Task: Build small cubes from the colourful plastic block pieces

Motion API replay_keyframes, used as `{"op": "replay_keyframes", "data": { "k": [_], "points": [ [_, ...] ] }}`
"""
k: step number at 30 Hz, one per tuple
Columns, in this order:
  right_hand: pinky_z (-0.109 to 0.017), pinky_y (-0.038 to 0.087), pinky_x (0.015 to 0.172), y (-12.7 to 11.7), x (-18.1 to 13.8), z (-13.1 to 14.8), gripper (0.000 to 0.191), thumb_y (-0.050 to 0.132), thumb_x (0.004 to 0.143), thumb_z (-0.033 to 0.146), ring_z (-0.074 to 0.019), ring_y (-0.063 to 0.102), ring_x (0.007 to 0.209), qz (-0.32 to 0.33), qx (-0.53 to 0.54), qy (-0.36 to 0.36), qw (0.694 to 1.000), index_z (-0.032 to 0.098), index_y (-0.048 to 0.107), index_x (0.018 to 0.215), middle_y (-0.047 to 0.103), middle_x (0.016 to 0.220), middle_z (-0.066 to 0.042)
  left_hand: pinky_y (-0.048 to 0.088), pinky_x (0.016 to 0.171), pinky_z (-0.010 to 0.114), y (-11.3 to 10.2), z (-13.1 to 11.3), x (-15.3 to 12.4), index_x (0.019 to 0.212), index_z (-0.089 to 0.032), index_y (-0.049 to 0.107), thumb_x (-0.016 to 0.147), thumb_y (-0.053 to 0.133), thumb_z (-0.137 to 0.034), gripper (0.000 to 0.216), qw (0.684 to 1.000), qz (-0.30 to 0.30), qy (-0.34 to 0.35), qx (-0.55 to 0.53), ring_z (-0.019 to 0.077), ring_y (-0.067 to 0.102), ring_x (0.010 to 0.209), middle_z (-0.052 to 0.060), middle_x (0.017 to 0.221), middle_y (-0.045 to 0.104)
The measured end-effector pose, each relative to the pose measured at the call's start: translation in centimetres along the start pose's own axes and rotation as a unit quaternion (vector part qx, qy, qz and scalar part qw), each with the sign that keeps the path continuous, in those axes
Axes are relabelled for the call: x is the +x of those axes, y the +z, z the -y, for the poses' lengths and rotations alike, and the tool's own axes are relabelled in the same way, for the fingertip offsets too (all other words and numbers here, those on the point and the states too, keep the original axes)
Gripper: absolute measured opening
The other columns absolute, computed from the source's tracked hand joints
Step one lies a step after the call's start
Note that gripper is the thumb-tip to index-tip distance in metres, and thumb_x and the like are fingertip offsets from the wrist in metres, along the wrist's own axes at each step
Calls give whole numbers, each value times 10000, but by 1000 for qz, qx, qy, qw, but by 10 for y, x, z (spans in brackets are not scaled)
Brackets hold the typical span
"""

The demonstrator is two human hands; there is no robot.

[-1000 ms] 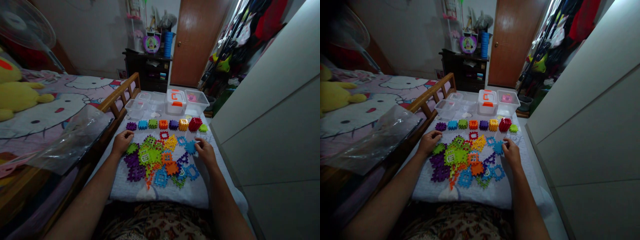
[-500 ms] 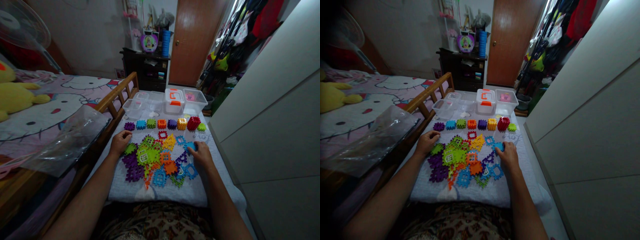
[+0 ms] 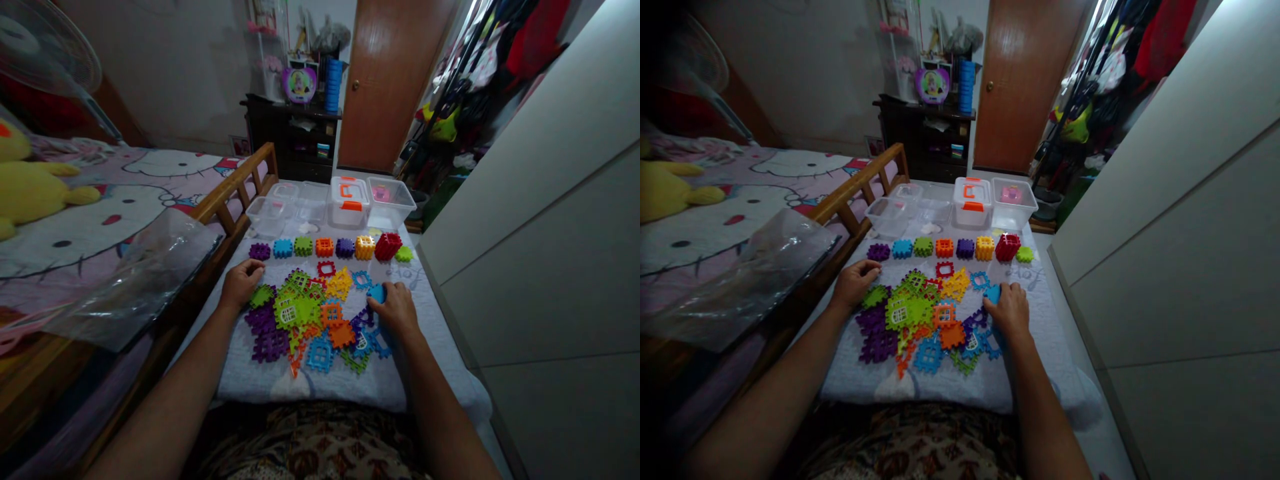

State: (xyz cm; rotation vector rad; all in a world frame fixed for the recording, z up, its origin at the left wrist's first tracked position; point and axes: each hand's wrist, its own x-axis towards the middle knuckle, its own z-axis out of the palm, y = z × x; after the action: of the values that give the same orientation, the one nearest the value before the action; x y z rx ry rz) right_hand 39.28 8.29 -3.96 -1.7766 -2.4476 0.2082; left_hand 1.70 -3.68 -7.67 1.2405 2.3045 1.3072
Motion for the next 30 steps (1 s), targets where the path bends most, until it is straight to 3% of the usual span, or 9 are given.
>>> {"op": "replay_keyframes", "data": {
  "k": [20,26,30],
  "points": [
    [-361,403,883,-3,8,-15,403,632,807,347,-286,537,1082,13,13,-37,999,191,638,1178,588,1153,-122,488,733,290,0,-3,0,829,-187,710,721,576,-438,305,1000,-4,2,-6,198,655,743,28,786,714],
    [-352,402,860,-7,11,-22,541,701,783,419,-289,546,1092,37,0,-42,998,186,598,1260,590,1192,-128,491,737,300,-1,-7,-1,824,-192,706,714,567,-449,312,1000,-3,-5,-7,203,654,740,29,779,714],
    [-348,394,851,-8,11,-22,440,692,791,412,-282,544,1084,38,1,-45,998,202,640,1174,596,1175,-117,491,738,298,-2,-8,-1,815,-196,701,704,571,-456,311,1000,-1,-6,-10,202,647,739,26,777,713]
  ]
}}
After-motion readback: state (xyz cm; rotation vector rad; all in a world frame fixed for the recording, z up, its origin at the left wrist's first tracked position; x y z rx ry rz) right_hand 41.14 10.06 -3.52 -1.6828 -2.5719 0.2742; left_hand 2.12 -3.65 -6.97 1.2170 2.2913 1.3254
